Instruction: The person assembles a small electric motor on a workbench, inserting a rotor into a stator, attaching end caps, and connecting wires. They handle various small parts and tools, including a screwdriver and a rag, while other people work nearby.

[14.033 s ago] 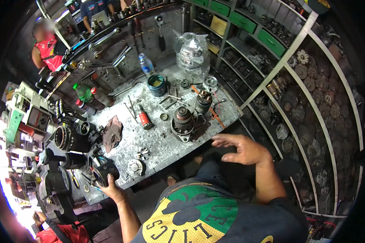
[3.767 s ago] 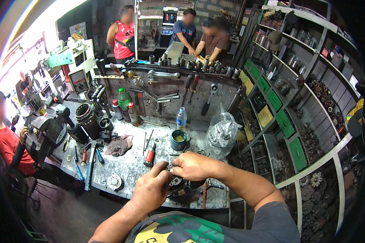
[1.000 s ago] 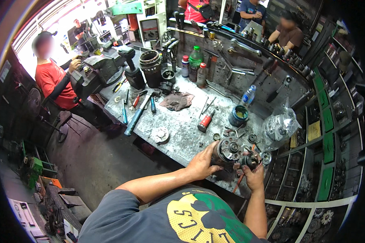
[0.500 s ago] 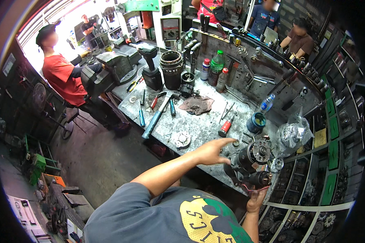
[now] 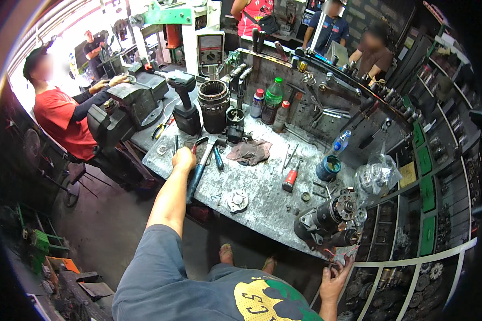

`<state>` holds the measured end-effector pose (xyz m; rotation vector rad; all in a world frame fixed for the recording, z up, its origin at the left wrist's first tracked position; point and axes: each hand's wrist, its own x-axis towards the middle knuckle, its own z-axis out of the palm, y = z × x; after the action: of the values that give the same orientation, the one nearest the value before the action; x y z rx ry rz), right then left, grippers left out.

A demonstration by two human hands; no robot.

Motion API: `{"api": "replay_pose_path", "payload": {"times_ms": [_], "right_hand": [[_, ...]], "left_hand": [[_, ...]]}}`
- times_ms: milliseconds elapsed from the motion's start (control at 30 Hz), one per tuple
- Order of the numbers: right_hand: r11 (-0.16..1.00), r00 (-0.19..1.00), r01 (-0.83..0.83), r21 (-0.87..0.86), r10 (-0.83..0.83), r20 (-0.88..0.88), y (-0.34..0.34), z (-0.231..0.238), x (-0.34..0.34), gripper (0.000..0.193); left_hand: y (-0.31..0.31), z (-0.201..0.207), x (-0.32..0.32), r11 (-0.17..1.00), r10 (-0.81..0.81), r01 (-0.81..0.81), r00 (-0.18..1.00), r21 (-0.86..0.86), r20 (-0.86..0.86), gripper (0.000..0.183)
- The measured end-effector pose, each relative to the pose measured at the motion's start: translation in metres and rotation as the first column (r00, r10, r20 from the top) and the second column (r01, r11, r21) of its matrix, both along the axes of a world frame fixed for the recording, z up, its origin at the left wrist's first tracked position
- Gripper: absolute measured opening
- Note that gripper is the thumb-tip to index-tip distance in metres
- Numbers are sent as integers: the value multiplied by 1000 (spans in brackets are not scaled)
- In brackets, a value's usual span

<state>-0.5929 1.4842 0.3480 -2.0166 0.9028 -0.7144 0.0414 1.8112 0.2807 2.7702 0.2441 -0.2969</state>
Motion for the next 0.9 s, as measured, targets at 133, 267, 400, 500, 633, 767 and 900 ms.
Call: {"api": "replay_pose_path", "payload": {"times_ms": [133, 267, 400, 500, 633, 767, 900], "right_hand": [[1000, 999, 9, -19, -10, -54, 4, 12, -6, 90], [998, 999, 35, 43, -34, -39, 5, 29, -9, 40], [964, 964, -262, 46, 259, 63, 15, 53, 2, 32], [846, 833, -533, 21, 520, 188, 27, 64, 20, 69], [816, 791, -565, 123, 493, 362, 36, 66, 17, 45], [920, 882, -387, 63, 349, 317, 14, 55, -37, 21], [898, 946, -282, 336, 203, 253, -3, 34, -113, 26]], "left_hand": [[26, 2, -6, 987, 19, -15, 1000, -158, 25, 46], [57, 15, -117, 371, -20, -38, 999, -928, -49, 27], [16, 53, -291, 123, -247, 317, 928, -941, 280, 29], [-49, 83, -405, 47, -477, 308, 843, -950, 250, 35], [-124, 115, -496, 170, -759, 615, 580, -770, 296, 34], [-161, 129, -516, 95, -702, 812, 465, -576, 540, 34], [-186, 151, -468, 223, -356, 399, 883, -889, 307, 40]]}}
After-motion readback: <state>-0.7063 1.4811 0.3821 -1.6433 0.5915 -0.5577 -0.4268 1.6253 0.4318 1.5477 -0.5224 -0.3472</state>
